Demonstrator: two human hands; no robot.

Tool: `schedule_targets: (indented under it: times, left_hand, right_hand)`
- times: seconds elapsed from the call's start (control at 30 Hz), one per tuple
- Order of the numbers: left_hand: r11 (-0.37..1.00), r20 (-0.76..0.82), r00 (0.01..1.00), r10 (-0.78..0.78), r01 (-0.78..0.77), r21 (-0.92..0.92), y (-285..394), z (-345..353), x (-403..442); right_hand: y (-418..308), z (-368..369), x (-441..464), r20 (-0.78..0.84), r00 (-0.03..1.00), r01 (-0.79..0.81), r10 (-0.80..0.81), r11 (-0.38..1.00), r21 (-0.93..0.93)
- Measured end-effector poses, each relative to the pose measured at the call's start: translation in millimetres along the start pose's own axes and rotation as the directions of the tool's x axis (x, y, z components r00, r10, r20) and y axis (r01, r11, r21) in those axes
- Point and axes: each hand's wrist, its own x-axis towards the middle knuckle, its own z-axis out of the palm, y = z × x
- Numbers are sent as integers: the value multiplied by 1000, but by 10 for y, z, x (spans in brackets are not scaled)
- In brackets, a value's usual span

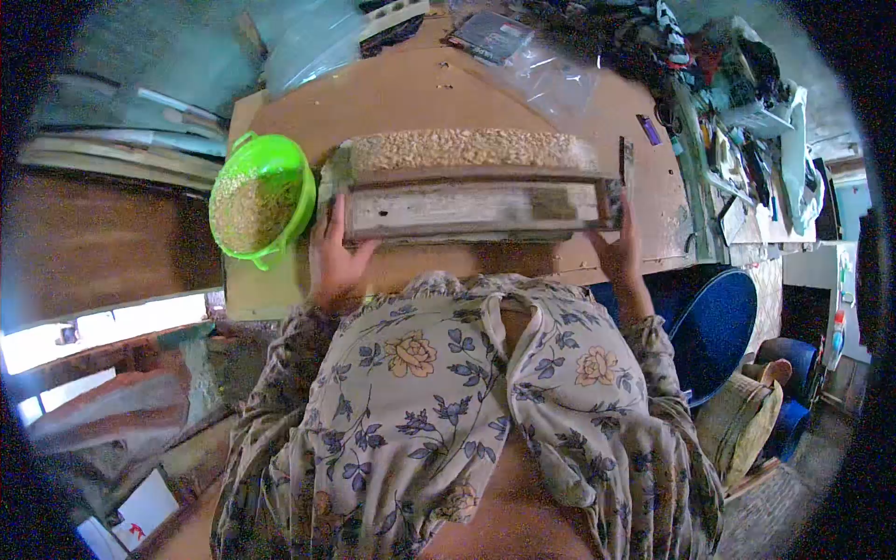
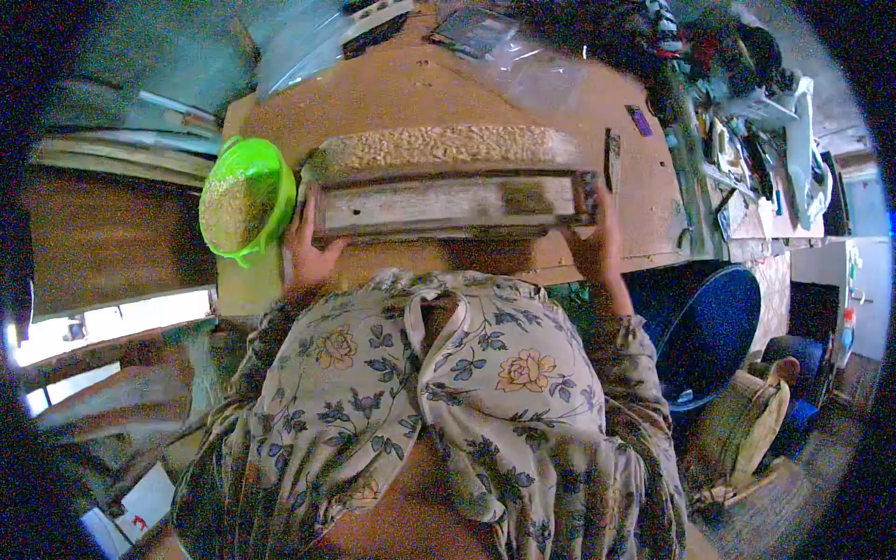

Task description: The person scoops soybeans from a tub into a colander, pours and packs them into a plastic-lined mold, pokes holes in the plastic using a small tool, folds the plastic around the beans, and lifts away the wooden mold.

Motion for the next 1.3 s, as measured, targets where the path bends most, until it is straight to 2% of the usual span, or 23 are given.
schedule_targets:
  times: [0.03,0.13,0.27,0.33,0.43,0.57,0.67,0.73,0.77,0.8,0.83,0.9,0.93,0.97,1.0,1.03,1.07,1.13,1.17,1.23,1.27,1.3]
  left_hand:
    - [1000,5,1000,11,-11,-4,-23,90,-34]
    - [997,95,992,-78,76,29,-120,235,-56]
    - [988,85,986,-145,139,72,-35,300,54]
    - [996,24,995,-92,93,-18,-194,402,67]
    - [996,25,999,-28,30,-84,-354,368,67]
    - [998,54,997,-47,45,44,-272,118,118]
    - [998,9,999,47,-47,39,-235,87,175]
    - [980,-6,981,193,-193,46,-120,50,244]
    - [977,-7,978,211,-210,33,-31,45,291]
    - [969,65,981,184,-192,154,75,34,342]
    - [944,129,980,153,-183,274,152,55,394]
    - [915,124,963,241,-268,301,276,133,471]
    - [892,183,948,260,-308,330,381,146,507]
    - [868,240,932,272,-346,357,458,164,540]
    - [839,288,907,308,-402,367,496,198,575]
    - [840,279,908,314,-402,365,534,231,594]
    - [833,286,906,313,-406,376,585,267,619]
    - [824,265,911,317,-403,399,557,376,628]
    - [824,253,915,314,-395,407,556,379,639]
    - [833,280,926,254,-357,423,573,391,655]
    - [838,289,930,225,-336,430,567,398,652]
    - [838,279,937,210,-319,442,589,373,641]
  right_hand:
    - [-57,-17,-31,88,993,-77,77,997,-2]
    - [-26,10,-31,102,990,-101,100,995,-3]
    - [176,113,11,102,991,-83,89,995,-60]
    - [141,126,47,88,993,-66,73,994,-84]
    - [-21,160,126,106,990,-91,96,995,-45]
    - [-70,257,160,141,984,-107,108,994,-17]
    - [-162,196,186,170,975,-150,145,988,22]
    - [-291,150,194,171,974,-159,151,987,32]
    - [-291,97,199,179,971,-168,157,985,49]
    - [-143,149,162,126,987,-102,103,995,-16]
    - [-12,103,157,103,988,-110,112,994,-29]
    - [32,-11,244,197,974,-150,113,971,188]
    - [273,42,331,102,995,-9,-5,991,132]
    - [348,64,474,89,996,-4,-7,992,124]
    - [399,76,651,49,997,-62,57,992,113]
    - [471,104,833,12,993,-119,119,987,106]
    - [632,192,1060,15,993,-116,115,988,101]
    - [946,466,1518,132,989,-72,68,997,23]
    - [977,545,1690,131,990,-58,54,998,27]
    - [999,726,2021,260,958,152,-121,983,-103]
    - [1249,963,2147,238,948,273,-211,922,-273]
    - [1238,980,2197,245,943,290,-228,921,-261]
